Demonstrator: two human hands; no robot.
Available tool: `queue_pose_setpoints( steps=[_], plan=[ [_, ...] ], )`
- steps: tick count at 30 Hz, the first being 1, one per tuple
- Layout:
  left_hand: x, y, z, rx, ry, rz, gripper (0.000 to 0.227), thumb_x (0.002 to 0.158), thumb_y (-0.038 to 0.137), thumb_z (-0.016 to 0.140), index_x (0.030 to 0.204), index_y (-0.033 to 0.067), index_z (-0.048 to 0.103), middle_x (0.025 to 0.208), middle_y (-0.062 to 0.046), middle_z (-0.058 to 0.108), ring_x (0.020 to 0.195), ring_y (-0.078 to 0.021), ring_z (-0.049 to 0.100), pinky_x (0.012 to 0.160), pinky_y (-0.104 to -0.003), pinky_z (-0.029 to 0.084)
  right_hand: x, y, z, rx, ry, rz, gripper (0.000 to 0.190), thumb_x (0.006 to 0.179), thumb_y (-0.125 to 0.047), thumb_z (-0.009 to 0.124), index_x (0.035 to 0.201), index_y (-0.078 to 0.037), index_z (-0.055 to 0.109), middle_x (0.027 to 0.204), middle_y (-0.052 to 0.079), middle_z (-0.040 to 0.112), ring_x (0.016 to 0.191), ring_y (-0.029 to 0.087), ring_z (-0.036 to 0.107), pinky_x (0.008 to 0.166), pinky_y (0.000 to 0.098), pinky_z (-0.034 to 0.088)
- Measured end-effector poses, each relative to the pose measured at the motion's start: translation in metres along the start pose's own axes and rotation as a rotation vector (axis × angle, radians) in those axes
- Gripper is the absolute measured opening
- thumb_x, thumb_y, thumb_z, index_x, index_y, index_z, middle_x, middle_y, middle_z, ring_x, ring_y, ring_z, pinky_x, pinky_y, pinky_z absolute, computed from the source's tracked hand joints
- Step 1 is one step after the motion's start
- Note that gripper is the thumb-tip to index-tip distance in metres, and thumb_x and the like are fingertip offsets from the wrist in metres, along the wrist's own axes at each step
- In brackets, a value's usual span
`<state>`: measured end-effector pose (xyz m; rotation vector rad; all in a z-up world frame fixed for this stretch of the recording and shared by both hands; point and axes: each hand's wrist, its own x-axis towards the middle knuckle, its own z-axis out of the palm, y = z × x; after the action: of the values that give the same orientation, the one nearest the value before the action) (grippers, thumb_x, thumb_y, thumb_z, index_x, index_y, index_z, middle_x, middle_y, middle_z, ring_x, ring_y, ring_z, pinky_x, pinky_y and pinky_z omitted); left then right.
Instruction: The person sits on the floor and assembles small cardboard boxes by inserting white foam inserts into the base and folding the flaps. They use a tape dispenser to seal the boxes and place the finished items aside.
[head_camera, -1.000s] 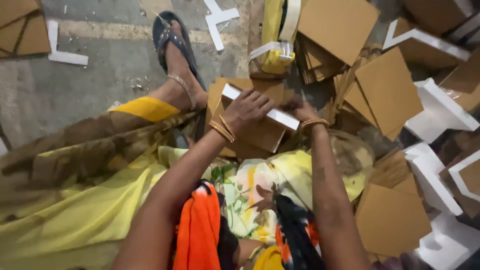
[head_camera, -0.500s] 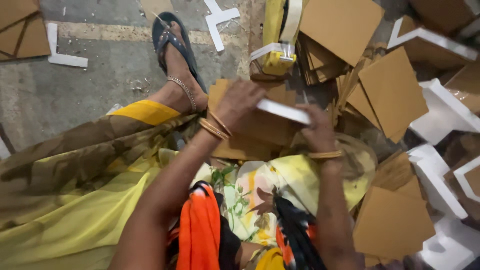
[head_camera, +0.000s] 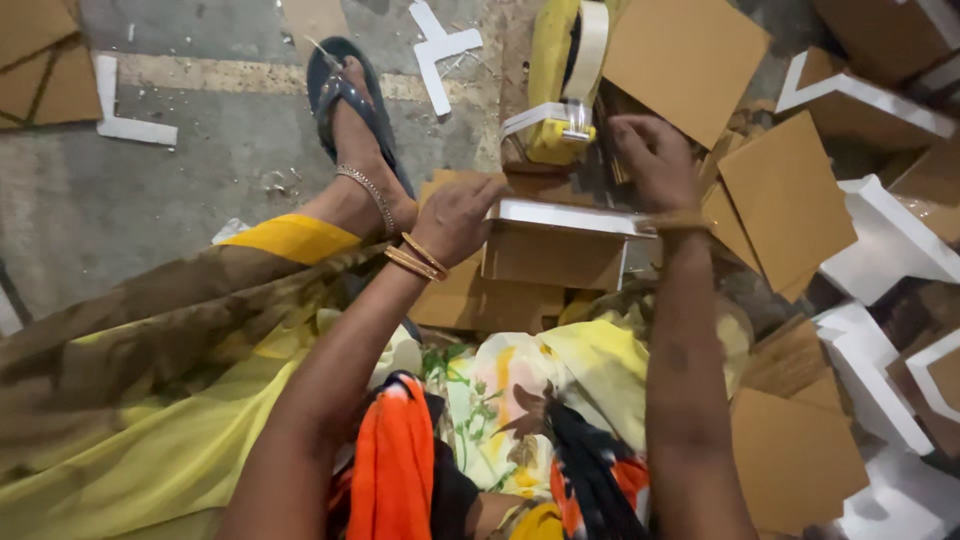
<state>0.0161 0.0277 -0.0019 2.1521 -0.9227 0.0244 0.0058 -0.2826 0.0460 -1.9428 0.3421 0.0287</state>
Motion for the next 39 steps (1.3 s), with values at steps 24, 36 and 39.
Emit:
queue_pose_setpoints(
  steps=[24, 36, 39],
  plan=[
    [0.041, -0.024, 0.051, -0.674, -0.179, -0.201, 0.067, 0.085, 0.030, 0.087, 0.135, 0.0007, 0.054, 0.132, -0.021, 0.060, 0.124, -0.0393, 0.058, 0.103, -0.046, 0.046, -0.084, 0.098, 0.105, 0.426, 0.009, 0.328, 0.021, 0.095, -0.007, 0.068, 0.114, 0.002, 0.070, 0.095, 0.006, 0.074, 0.076, 0.013, 0.069, 0.066, 0.0286, 0.059],
    [0.039, -0.010, 0.066, -0.143, -0.118, -0.284, 0.074, 0.065, 0.008, 0.081, 0.134, 0.0071, 0.055, 0.131, -0.020, 0.058, 0.122, -0.0424, 0.055, 0.104, -0.048, 0.046, -0.106, -0.005, 0.071, -0.260, 0.105, 0.116, 0.029, 0.095, -0.019, 0.076, 0.115, -0.001, 0.069, 0.103, 0.011, 0.076, 0.089, 0.019, 0.072, 0.077, 0.0328, 0.056],
    [0.039, -0.011, 0.068, -0.229, -0.144, -0.241, 0.078, 0.070, 0.007, 0.082, 0.140, 0.0050, 0.049, 0.136, -0.023, 0.055, 0.123, -0.0459, 0.054, 0.101, -0.051, 0.048, -0.103, -0.031, 0.056, -0.254, 0.264, 0.003, 0.030, 0.099, -0.011, 0.073, 0.126, -0.003, 0.064, 0.101, 0.014, 0.075, 0.090, 0.025, 0.074, 0.083, 0.0361, 0.058]
  ],
)
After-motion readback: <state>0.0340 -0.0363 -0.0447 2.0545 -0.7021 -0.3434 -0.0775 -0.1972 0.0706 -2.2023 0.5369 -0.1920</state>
